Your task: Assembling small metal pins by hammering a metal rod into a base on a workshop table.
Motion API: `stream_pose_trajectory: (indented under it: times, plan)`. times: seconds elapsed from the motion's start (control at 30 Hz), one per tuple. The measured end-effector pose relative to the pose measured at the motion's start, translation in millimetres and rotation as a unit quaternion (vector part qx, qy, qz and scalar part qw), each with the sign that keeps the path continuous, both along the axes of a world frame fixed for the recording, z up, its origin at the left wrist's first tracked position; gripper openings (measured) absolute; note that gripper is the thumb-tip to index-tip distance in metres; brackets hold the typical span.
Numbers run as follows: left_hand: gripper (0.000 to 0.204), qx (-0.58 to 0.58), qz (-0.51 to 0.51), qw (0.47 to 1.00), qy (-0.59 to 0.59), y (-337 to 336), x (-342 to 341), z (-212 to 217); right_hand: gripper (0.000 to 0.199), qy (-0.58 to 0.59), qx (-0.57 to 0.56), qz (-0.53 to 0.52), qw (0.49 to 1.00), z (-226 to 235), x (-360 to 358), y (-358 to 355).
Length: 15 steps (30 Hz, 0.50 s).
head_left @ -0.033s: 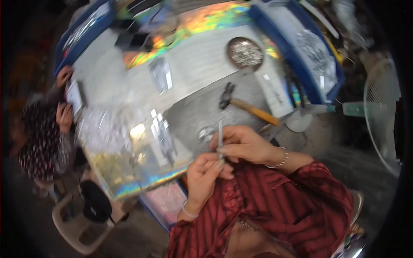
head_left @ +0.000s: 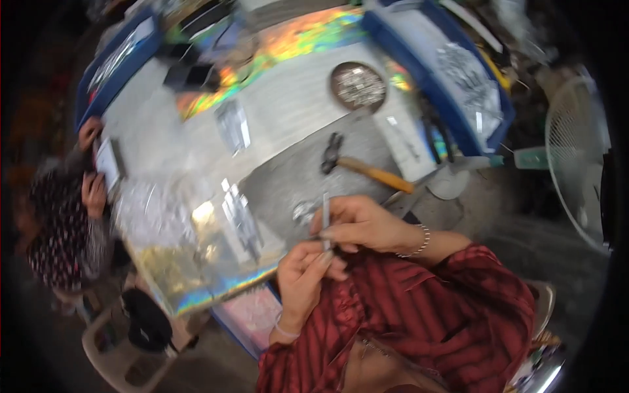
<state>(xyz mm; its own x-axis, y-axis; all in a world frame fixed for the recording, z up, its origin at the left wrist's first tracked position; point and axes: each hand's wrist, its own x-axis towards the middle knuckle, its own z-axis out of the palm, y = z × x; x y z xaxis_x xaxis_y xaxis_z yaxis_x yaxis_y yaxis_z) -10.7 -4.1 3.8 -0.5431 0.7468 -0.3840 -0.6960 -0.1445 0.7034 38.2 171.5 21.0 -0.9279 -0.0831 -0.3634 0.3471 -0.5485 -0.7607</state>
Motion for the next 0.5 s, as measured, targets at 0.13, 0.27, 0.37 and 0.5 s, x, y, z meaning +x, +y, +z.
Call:
stream_pose_trajectory:
  times: [0.13,0.27,0.37,0.5]
  plan:
    - [0.03,0.063,0.108,0.992,0.03,-1.5,3.9,5.3,0.009,0.017,-0.118,-0.083,0.989,-2.8,1.5,-5.9]
    - [0.033,0.058,0.165,0.98,0.097,-2.3,8.4,-1.9,0.009,0.019,-0.158,-0.099,0.982,-2.5,4.5,-17.1]
    - [0.02,0.041,0.19,0.948,0.251,-7.7,2.3,-20.5,0.013,0.01,-0.149,-0.055,0.987,-3.6,6.7,-23.6]
    - [0.011,0.039,0.274,0.917,0.286,-8.3,-2.1,0.5,0.018,0.057,0.01,0.043,0.997,-0.5,14.8,-17.9]
